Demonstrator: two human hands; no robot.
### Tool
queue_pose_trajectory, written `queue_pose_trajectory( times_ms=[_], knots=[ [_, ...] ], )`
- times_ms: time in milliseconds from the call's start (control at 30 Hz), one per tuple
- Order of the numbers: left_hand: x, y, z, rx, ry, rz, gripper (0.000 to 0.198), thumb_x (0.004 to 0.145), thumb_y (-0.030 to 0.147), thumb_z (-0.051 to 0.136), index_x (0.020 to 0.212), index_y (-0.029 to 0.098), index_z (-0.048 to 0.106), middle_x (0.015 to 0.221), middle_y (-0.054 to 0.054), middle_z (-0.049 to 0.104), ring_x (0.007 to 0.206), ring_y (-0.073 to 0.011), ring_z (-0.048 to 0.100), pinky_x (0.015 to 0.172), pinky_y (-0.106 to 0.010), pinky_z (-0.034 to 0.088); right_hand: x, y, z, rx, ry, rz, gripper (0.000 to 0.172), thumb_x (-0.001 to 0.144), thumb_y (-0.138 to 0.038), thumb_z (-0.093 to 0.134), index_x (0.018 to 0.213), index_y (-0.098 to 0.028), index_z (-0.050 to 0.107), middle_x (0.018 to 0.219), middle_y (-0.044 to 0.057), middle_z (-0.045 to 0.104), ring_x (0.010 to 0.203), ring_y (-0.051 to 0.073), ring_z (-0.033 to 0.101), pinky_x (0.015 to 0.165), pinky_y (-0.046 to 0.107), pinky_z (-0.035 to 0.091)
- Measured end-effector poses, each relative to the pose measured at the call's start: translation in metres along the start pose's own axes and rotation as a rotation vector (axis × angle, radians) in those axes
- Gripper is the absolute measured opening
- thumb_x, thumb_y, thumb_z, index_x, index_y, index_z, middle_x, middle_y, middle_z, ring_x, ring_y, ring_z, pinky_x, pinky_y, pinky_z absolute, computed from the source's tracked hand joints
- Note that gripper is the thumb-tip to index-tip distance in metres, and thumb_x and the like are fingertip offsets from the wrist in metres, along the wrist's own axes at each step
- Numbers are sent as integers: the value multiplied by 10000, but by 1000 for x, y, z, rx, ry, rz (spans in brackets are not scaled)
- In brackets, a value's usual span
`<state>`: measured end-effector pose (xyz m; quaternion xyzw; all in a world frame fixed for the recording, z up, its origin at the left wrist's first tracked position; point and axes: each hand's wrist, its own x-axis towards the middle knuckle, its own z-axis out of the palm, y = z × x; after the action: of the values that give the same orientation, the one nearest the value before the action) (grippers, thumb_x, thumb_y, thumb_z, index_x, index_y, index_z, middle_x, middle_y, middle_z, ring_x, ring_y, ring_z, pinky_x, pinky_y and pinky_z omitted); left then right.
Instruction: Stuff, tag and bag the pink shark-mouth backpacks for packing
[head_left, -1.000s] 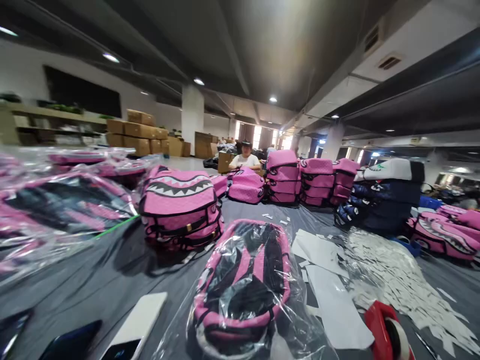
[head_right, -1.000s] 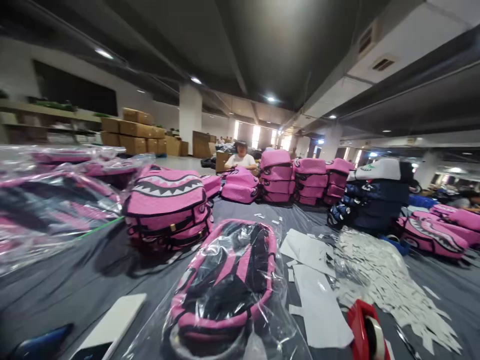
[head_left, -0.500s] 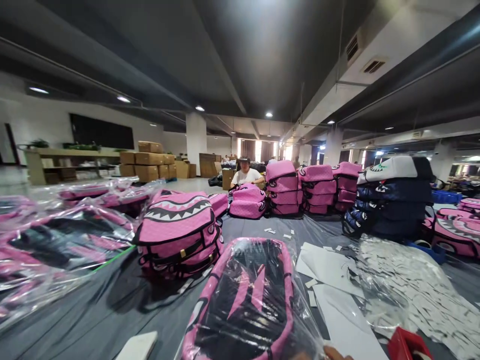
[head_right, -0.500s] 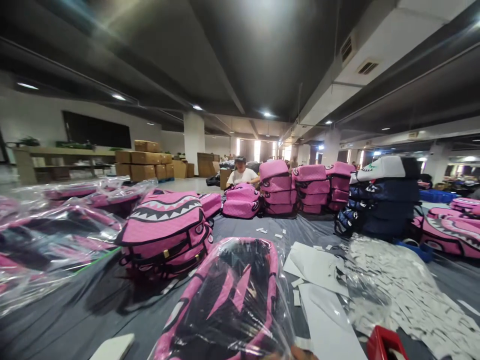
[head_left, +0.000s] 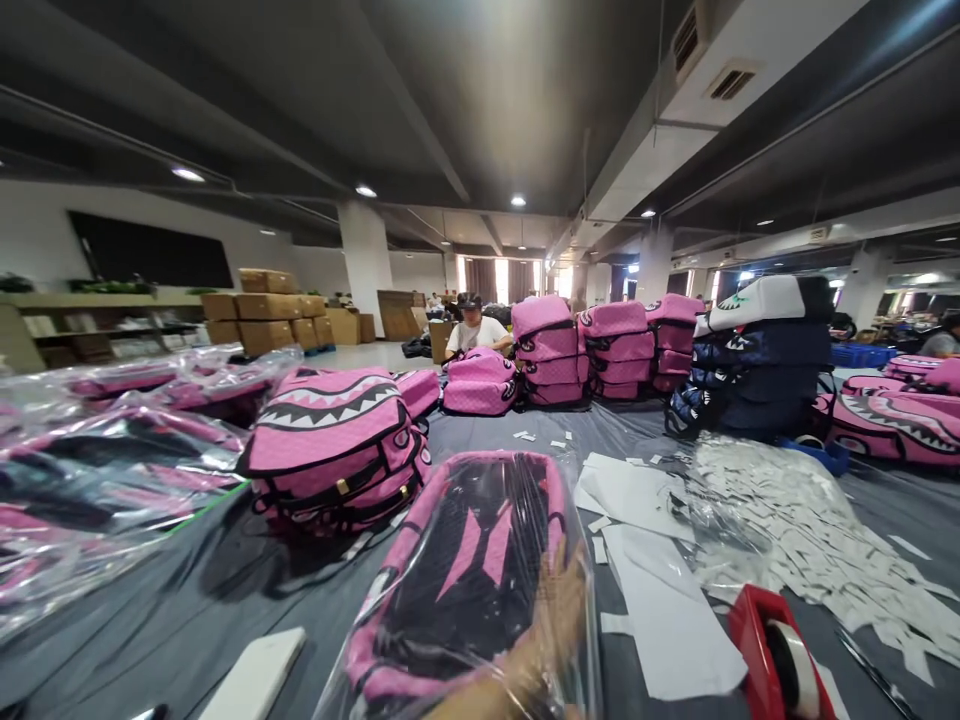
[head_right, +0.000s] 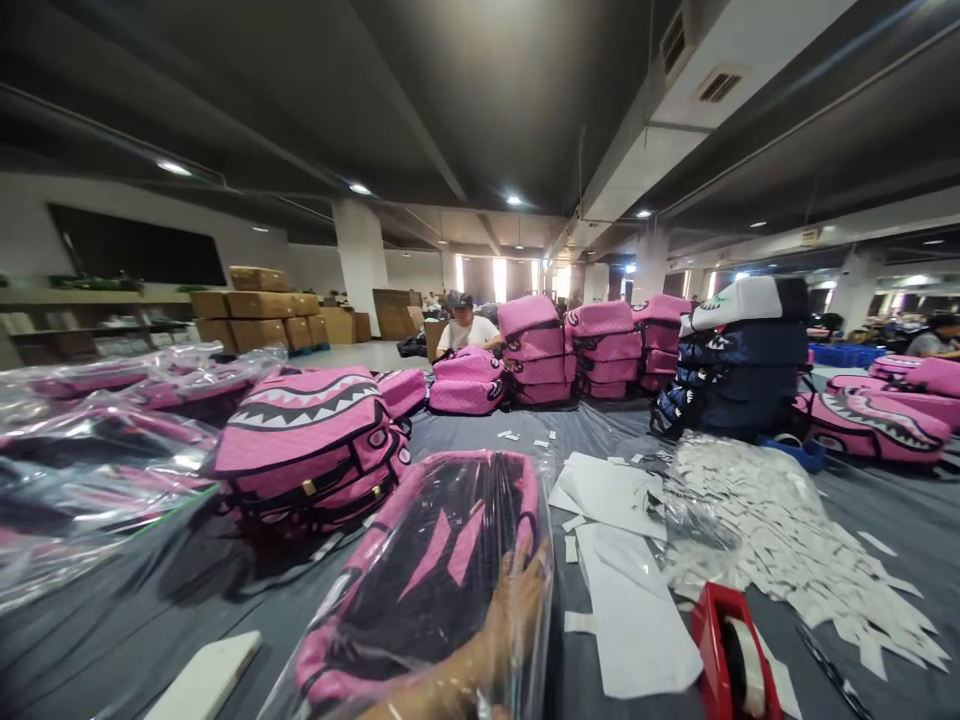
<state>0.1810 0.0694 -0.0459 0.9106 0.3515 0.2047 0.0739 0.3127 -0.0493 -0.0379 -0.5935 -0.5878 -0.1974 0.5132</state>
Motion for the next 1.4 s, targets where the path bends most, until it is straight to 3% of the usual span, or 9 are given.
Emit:
queue_pose_trajectory(
  times_ms=[233,400,500,667,800,933,1067,1167,1400],
  knots=[
    [36,11,-10,48,45,-161,359,924,163,525,1235,19,634,1464,-311,472,1419,-439,376,1088,-676,326,-102,-66,-20,-63,-197,46,336,977,-375,449,1150,-307,729,709,18,645,493,127,591,467,210,497],
    [-59,13,0,63,-15,26,563,937,311,562,1414,24,478,1581,-262,324,1514,-402,157,1208,-613,148,-103,-43,-52,-142,-130,276,323,997,-372,406,980,-175,663,857,92,696,705,165,684,645,232,534],
    [-125,9,13,145,9,323,365,997,256,451,1315,139,585,1522,-139,481,1498,-295,281,1239,-542,170,-111,-46,-52,-29,-217,482,313,986,-440,379,891,-206,563,724,38,664,577,159,643,557,231,500],
    [-117,-5,27,226,-91,250,342,988,242,476,1268,107,619,1347,-172,636,1391,-274,474,1213,-515,269,-140,-53,-52,65,-344,541,365,953,-544,380,781,-241,491,567,-35,563,458,139,572,497,219,459],
    [-128,8,3,176,0,418,342,984,332,500,1208,124,652,1316,-132,666,1412,-329,433,1207,-569,264,-147,-20,-69,-101,-253,528,512,894,-703,377,713,-242,507,506,-37,530,403,130,524,451,221,417],
    [-226,5,-32,158,229,810,273,995,254,466,1174,216,669,1299,-18,684,1386,-166,461,1206,-301,300,-133,-6,-75,-220,-266,540,590,812,-781,423,836,-218,597,671,22,618,506,168,589,486,262,451],
    [-292,-40,-64,389,610,-21,399,906,215,621,1298,285,603,1264,-92,663,1372,-267,474,1159,-468,345,-119,-15,-66,-278,-223,535,716,739,-826,483,1025,-187,634,937,112,656,727,247,658,558,317,484],
    [-299,-86,-76,280,616,-605,392,904,348,583,1256,177,614,1289,-175,629,1272,-353,550,1056,-543,423,-122,-15,-58,-115,-270,584,642,773,-823,447,862,-208,605,742,55,640,598,207,611,554,307,476],
    [-317,-110,-65,-461,749,-1175,580,774,629,427,1004,164,686,705,-44,719,657,-233,685,642,-314,534,-146,-2,-74,-32,-293,562,601,781,-818,485,824,-230,601,719,41,646,598,195,621,603,303,514]
  ],
)
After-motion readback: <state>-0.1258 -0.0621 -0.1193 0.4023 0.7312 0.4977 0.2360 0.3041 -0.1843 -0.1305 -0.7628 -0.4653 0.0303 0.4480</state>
